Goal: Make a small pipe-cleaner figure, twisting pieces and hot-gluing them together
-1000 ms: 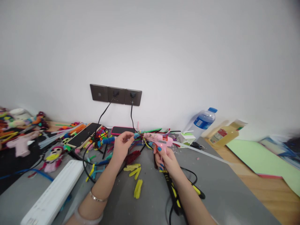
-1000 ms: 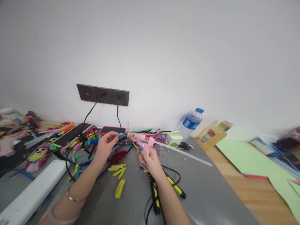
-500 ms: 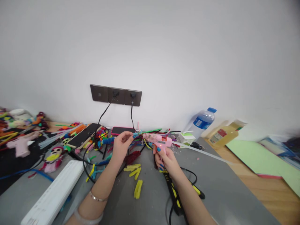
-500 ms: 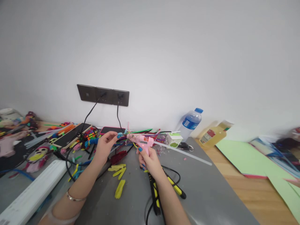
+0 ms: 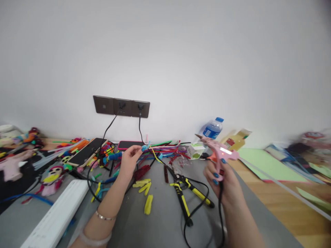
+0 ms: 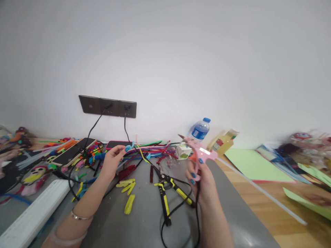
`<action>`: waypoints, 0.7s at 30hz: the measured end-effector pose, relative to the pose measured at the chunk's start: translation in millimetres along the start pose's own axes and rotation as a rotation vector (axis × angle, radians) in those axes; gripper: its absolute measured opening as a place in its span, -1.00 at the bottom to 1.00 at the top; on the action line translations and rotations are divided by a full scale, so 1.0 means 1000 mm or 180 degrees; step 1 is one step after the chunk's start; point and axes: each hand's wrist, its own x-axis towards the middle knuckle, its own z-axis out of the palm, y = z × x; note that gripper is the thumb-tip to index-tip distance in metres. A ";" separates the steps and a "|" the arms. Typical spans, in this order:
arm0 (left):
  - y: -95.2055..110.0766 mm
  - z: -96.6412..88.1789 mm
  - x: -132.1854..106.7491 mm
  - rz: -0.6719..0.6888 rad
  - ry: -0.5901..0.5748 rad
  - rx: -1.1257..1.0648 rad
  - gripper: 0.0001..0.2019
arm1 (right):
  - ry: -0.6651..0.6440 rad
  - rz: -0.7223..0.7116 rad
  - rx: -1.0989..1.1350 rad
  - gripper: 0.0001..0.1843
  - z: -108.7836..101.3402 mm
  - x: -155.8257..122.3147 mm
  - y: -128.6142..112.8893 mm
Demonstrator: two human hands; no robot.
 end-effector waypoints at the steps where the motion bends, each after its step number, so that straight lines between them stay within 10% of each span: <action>1: 0.000 0.001 0.000 -0.0002 -0.0019 -0.0015 -0.73 | 0.0247 -0.0038 0.0081 -0.58 -0.015 -0.006 -0.007; 8: 0.000 0.003 -0.003 0.0014 -0.0072 -0.0107 -0.70 | 0.1248 0.0488 0.0248 -0.68 -0.100 -0.060 0.012; 16: 0.003 0.002 -0.008 -0.0351 -0.1025 0.0169 -0.71 | 0.0935 0.1078 -0.0567 -0.68 -0.108 -0.068 0.013; 21: -0.001 0.003 -0.009 -0.0488 -0.1011 0.0039 -0.66 | 0.0832 0.1107 -0.1773 -0.54 -0.113 -0.064 0.005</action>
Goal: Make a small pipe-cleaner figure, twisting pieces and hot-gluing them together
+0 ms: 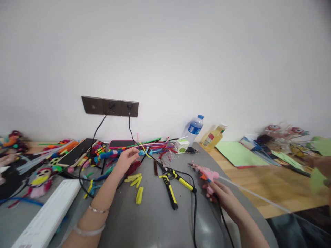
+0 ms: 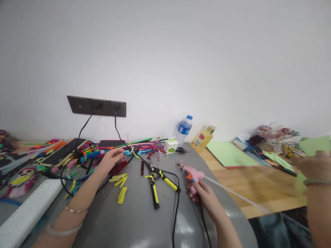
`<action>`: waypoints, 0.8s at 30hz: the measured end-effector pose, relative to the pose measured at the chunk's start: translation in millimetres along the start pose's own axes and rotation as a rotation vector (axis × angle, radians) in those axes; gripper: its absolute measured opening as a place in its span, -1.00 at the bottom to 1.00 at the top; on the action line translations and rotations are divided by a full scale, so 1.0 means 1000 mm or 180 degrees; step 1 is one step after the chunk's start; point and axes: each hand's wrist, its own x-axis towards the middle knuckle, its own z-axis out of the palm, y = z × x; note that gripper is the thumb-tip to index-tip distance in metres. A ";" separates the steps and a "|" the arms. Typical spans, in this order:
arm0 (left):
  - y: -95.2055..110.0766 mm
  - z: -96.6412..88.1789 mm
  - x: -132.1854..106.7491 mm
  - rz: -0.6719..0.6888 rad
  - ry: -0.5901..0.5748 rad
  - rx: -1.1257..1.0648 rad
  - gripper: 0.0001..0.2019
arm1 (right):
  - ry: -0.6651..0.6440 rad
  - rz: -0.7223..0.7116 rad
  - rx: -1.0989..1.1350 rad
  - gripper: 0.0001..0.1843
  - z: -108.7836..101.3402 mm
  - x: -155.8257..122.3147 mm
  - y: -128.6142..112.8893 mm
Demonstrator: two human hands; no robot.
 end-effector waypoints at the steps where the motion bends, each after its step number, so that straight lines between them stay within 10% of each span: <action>1: 0.000 0.000 0.000 -0.0026 0.0016 -0.0032 -0.65 | 0.0123 -0.0107 -0.0201 -0.51 -0.001 -0.001 0.002; 7: 0.002 0.001 -0.002 -0.0015 0.0029 -0.0178 -0.68 | 0.1140 -0.0550 -0.1526 -0.47 0.000 -0.023 0.009; 11: 0.003 0.002 -0.002 0.0045 -0.0017 -0.0145 -0.71 | 0.2021 -0.1433 -0.0738 -0.71 0.040 -0.045 -0.021; 19: 0.001 -0.003 0.002 0.0020 0.0000 -0.0165 -0.63 | -0.0049 -0.2240 0.0422 -0.81 0.192 -0.005 -0.072; 24: 0.003 -0.005 0.003 0.0054 0.0082 -0.0056 -0.67 | -0.1315 -0.2460 0.0026 -0.80 0.226 0.035 -0.082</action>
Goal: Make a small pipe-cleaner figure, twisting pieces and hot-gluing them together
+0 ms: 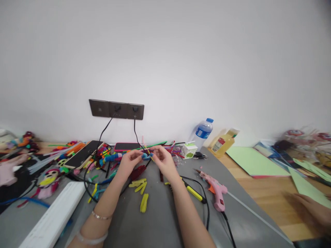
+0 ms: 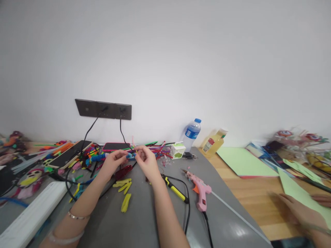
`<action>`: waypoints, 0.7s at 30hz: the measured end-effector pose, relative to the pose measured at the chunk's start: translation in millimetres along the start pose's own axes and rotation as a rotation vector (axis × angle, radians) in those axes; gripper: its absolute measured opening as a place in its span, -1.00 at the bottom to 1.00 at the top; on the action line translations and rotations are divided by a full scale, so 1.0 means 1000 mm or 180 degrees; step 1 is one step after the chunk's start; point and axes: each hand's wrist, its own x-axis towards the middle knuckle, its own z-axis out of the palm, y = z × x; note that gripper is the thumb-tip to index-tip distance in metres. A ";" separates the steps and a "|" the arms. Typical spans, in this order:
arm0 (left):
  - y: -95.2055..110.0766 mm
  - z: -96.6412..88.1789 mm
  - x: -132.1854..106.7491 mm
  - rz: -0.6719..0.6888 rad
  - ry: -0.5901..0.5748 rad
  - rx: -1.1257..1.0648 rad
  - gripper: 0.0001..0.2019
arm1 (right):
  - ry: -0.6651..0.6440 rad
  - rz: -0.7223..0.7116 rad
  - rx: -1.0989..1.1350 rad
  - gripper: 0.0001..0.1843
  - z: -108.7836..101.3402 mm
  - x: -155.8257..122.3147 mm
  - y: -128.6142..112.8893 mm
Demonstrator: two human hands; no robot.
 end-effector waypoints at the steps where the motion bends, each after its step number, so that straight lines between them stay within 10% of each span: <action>1: 0.000 0.000 0.000 0.0001 0.0020 0.0009 -0.68 | -0.0187 0.0003 -0.0012 -0.83 -0.002 0.005 0.003; 21: -0.002 0.002 0.001 -0.0152 0.0155 0.0038 -0.68 | -0.0505 0.0535 0.0894 -0.76 -0.011 0.009 0.038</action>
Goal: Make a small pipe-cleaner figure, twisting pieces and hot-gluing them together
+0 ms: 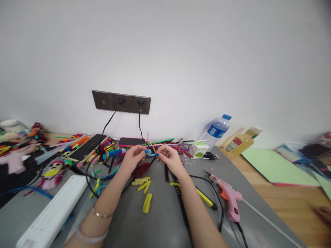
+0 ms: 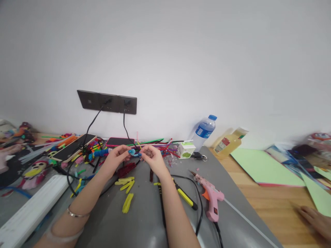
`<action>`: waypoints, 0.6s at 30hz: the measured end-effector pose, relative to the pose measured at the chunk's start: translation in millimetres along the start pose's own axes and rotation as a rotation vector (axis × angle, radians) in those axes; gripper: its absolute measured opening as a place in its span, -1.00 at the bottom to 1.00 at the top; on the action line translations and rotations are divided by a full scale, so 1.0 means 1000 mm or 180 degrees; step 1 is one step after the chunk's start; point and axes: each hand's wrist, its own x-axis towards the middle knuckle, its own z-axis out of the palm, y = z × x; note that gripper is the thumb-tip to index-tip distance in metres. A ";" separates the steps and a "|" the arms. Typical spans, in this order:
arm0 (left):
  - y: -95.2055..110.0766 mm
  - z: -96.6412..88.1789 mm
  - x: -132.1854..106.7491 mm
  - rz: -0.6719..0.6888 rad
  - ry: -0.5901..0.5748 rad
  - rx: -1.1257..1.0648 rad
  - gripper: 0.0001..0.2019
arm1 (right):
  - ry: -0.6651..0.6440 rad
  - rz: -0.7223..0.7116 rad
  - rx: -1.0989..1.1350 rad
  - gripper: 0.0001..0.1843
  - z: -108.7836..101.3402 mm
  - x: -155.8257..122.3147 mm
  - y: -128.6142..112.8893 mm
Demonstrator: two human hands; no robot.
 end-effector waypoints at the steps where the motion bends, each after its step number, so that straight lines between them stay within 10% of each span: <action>1: 0.001 0.000 0.000 -0.0002 0.0006 -0.0002 -0.68 | 0.0012 -0.0017 0.0016 -0.76 0.000 0.000 0.000; 18: -0.001 -0.002 0.001 -0.0026 -0.0015 -0.0306 -0.77 | 0.0076 0.0074 0.0288 -0.70 0.000 -0.002 0.004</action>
